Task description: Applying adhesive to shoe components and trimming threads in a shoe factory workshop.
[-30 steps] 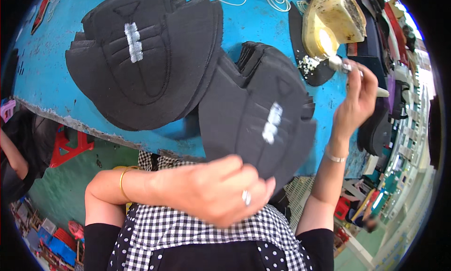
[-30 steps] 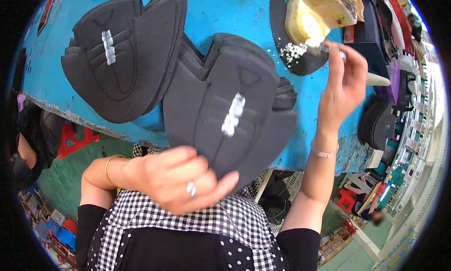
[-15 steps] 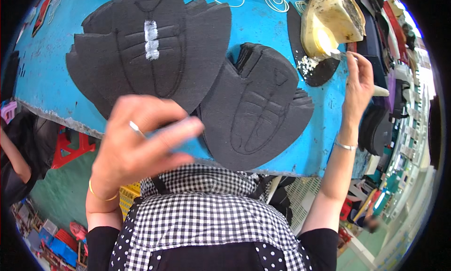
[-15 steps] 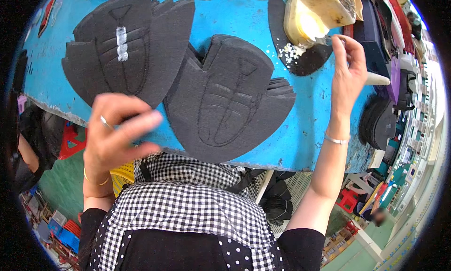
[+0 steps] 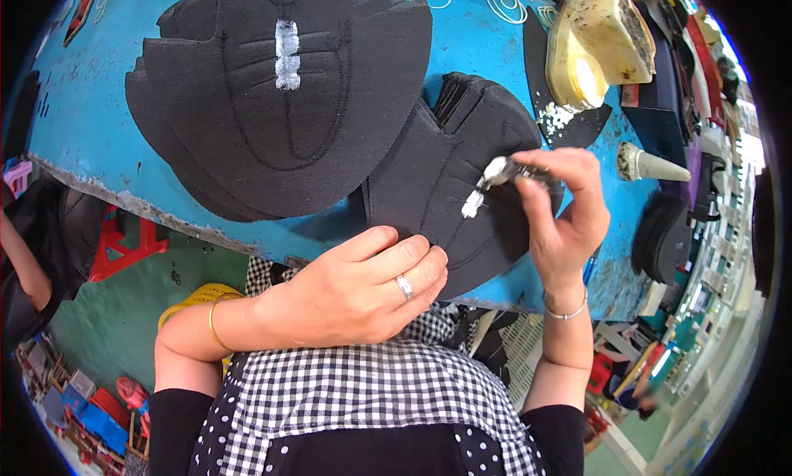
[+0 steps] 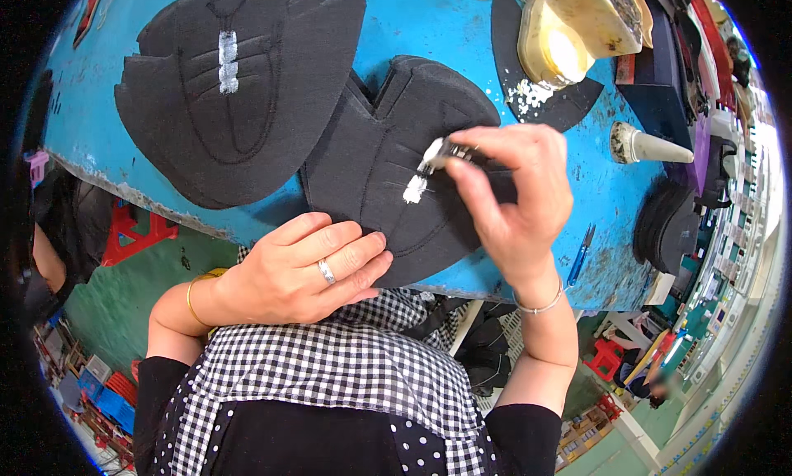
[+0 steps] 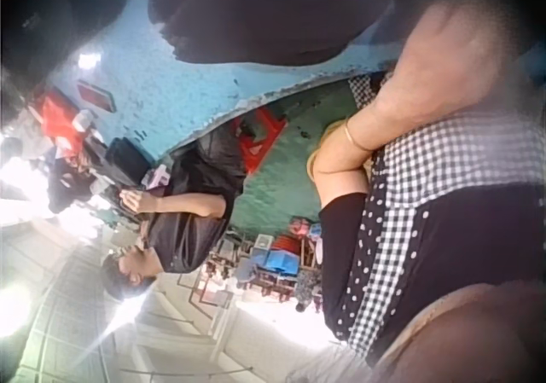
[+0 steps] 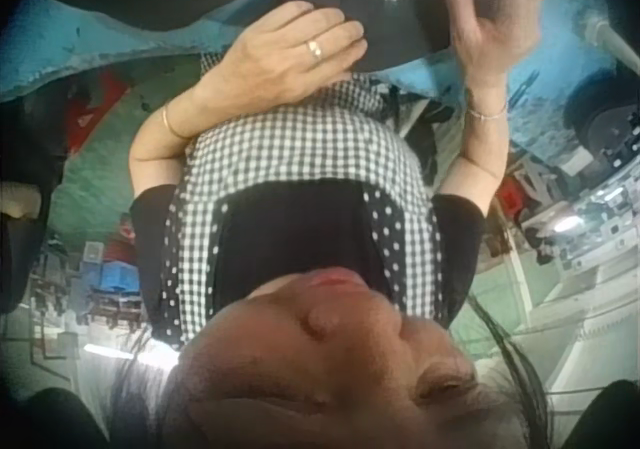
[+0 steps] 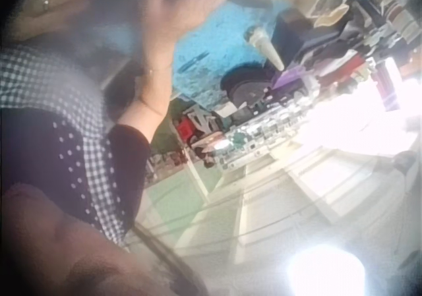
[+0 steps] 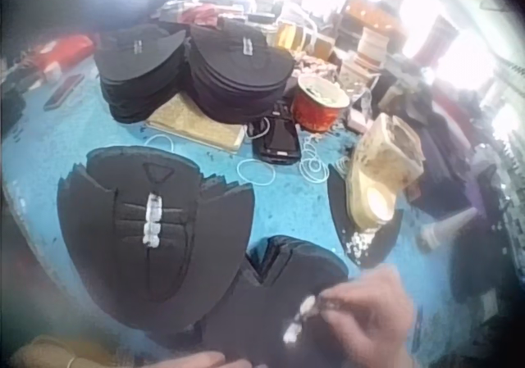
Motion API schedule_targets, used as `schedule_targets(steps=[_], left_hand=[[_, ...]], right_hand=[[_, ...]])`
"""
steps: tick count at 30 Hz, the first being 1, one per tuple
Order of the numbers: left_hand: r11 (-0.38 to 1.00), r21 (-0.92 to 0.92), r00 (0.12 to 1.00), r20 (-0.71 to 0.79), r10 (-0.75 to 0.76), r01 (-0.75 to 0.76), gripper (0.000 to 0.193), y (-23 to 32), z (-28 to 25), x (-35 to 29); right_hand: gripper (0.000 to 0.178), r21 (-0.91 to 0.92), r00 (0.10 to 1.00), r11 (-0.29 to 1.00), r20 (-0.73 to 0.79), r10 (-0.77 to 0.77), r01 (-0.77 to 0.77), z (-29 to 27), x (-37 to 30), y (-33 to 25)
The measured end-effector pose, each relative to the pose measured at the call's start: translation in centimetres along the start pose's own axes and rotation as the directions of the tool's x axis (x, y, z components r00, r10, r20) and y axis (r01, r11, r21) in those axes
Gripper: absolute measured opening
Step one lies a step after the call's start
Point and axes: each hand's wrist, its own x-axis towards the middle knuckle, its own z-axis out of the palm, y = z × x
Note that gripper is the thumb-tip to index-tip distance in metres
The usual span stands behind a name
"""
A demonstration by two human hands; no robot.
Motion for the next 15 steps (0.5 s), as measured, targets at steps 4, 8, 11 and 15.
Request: schedule_targets(steps=[4, 8, 11, 15], left_hand=[[1.000, -0.023, 1.000, 0.015, -0.014, 0.015, 0.035, 0.3, -0.5, 0.7], [1.000, 0.010, 0.999, 0.042, 0.004, -0.005, 0.030, 0.3, -1.0, 1.2], [0.999, 0.009, 0.997, 0.068, 0.040, -0.041, 0.031, 0.3, -0.5, 1.5], [0.933, 0.062, 0.866, -0.354, 0.352, -0.354, 0.023, 1.0, -0.4, 2.0]], right_hand=[[0.027, -0.098, 0.995, 0.990, 0.028, -0.101, 0.103, -0.3, -0.3, -0.2], [0.028, 0.033, 0.973, 0.990, 0.185, -0.139, 0.135, -1.0, -2.1, -1.7], [0.024, 0.129, 0.996, 0.989, 0.034, -0.079, 0.074, -2.0, -2.6, -1.1], [0.020, 0.386, 0.887, 0.916, -0.378, 0.265, -0.109, -3.4, -2.2, 1.3]])
